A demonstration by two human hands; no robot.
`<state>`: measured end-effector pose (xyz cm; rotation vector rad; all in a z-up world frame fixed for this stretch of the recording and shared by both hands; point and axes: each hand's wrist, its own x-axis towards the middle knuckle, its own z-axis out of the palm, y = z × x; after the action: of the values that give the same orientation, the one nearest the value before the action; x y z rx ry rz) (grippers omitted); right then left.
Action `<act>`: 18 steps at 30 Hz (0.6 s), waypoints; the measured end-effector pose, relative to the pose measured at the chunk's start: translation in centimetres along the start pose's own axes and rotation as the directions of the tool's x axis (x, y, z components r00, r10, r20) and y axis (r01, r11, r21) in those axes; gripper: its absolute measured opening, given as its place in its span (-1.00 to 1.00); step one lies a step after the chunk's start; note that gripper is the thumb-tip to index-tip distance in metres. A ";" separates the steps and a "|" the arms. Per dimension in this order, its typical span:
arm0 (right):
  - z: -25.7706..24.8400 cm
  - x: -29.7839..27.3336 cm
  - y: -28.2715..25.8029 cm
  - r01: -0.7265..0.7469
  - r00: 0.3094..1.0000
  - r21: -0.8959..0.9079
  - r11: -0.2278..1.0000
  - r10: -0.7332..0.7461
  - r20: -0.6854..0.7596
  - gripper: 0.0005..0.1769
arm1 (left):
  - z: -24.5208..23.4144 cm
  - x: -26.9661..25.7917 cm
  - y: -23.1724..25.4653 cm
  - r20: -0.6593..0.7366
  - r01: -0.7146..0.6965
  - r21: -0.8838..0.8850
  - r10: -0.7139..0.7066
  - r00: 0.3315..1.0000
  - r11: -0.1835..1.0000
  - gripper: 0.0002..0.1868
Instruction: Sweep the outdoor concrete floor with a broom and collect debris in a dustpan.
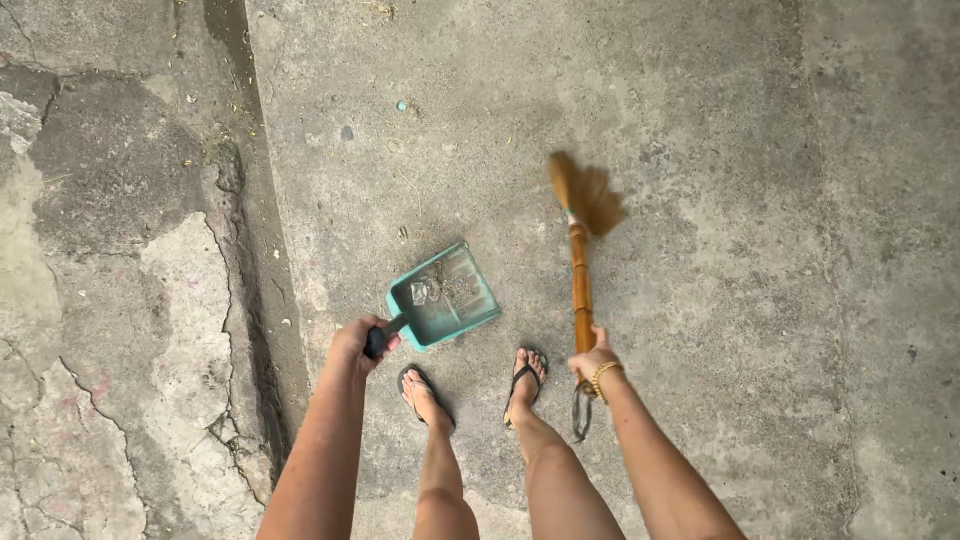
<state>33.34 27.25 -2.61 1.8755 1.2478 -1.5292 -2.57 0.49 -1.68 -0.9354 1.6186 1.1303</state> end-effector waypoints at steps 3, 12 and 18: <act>7.2 -3.8 4.5 0.065 0.995 -0.134 0.989 -0.054 0.084 0.08 | -0.7 1.5 -0.5 0.045 0.011 0.021 -0.012 0.999 1.000 -0.77; -2.0 -18.7 12.4 -0.153 0.964 0.112 0.982 0.123 0.235 0.09 | -6.3 2.8 0.2 0.221 0.097 -0.116 -0.069 0.973 0.989 -0.78; -0.5 -16.5 10.9 -0.129 0.982 0.300 0.945 0.164 -0.098 0.02 | -12.2 0.1 3.7 0.198 0.140 -0.171 -0.105 0.975 0.975 -0.74</act>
<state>42.72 15.86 10.52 2.2242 0.9434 -1.6100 -9.16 -10.05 1.06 -1.0015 1.3028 1.2578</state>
